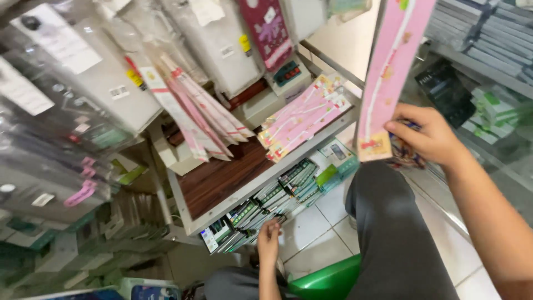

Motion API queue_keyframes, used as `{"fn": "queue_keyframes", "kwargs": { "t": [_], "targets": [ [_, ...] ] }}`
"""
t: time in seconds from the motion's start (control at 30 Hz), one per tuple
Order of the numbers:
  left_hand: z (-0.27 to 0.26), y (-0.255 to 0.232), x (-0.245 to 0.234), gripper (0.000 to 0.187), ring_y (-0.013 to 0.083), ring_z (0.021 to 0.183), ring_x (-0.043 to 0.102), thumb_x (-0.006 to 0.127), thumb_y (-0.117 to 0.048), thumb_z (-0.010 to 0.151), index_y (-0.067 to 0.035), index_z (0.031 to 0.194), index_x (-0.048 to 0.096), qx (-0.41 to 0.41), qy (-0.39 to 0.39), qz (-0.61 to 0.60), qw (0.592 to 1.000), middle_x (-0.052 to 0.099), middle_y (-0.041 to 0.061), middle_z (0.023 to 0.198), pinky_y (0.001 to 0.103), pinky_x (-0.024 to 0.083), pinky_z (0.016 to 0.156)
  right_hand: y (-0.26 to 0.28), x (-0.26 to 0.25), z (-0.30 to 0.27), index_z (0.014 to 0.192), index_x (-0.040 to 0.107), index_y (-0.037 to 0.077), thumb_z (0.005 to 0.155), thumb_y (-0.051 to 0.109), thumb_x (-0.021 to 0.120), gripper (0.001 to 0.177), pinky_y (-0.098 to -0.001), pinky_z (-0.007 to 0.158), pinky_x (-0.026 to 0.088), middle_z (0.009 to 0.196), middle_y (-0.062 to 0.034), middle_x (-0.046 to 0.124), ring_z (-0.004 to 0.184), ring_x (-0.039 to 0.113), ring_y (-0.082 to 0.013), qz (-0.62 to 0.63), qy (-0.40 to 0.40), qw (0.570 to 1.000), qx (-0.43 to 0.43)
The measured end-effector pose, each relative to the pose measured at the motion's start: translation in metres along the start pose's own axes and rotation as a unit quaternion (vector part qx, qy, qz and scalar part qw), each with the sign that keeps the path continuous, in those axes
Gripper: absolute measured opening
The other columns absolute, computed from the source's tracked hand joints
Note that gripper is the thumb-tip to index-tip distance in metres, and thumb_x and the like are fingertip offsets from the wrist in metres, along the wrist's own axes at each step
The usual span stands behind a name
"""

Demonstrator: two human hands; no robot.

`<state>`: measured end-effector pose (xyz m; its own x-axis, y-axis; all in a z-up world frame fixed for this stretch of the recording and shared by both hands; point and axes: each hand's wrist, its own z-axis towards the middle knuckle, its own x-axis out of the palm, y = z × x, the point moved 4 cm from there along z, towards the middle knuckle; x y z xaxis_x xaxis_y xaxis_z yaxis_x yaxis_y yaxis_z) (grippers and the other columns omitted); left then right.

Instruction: Applying stickers or labels to packaged pens while sitting at a low shelf in a retail store.

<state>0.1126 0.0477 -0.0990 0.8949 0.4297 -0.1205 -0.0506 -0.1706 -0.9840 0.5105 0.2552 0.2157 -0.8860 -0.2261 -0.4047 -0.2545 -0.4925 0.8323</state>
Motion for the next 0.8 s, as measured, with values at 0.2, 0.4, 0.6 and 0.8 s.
{"fn": "queue_keyframes", "kwargs": {
  "t": [0.2,0.4,0.6,0.8],
  "targets": [
    [0.003,-0.014,0.014,0.026,0.015,0.074,0.066,0.065,-0.022,0.096,-0.005,0.116,0.069,0.035,-0.007,0.006,0.999,0.074,0.005,0.087,0.027,0.054,0.072,0.013,0.0,-0.003,0.107,0.068,-0.007,0.096,0.001,0.065,0.014,-0.0271,0.076,0.05,0.095,-0.0116,0.072,0.076,0.061,-0.0161,-0.014,0.015,1.0,-0.016],
    [-0.005,-0.028,0.016,0.026,0.0151,0.072,0.068,0.062,-0.013,0.09,-0.009,0.115,0.07,-0.002,-0.003,0.153,0.988,0.077,0.001,0.09,0.028,0.054,0.069,0.005,-0.006,0.004,0.112,0.063,-0.01,0.104,-0.005,0.061,0.01,-0.0277,0.084,0.046,0.102,-0.0149,0.066,0.084,0.057,-0.0175,-0.004,-0.037,0.999,-0.03],
    [-0.005,-0.049,0.026,0.024,0.0177,0.072,0.068,0.065,-0.013,0.091,-0.008,0.114,0.069,0.019,0.014,0.214,0.977,0.074,0.005,0.088,0.03,0.055,0.068,0.001,-0.004,0.014,0.113,0.062,-0.01,0.106,-0.006,0.059,0.008,-0.0262,0.085,0.045,0.101,-0.0137,0.064,0.085,0.055,-0.0163,0.016,-0.051,0.998,-0.033],
    [-0.001,-0.054,0.034,0.022,0.0147,0.064,0.061,0.065,-0.019,0.094,-0.01,0.112,0.072,0.058,-0.005,0.139,0.989,0.071,0.002,0.078,0.029,0.05,0.062,-0.017,0.044,0.026,0.115,0.064,-0.005,0.103,0.002,0.061,0.014,-0.0232,0.085,0.044,0.098,-0.0069,0.062,0.084,0.053,-0.0123,0.073,-0.034,0.997,-0.017]
  ]
}}
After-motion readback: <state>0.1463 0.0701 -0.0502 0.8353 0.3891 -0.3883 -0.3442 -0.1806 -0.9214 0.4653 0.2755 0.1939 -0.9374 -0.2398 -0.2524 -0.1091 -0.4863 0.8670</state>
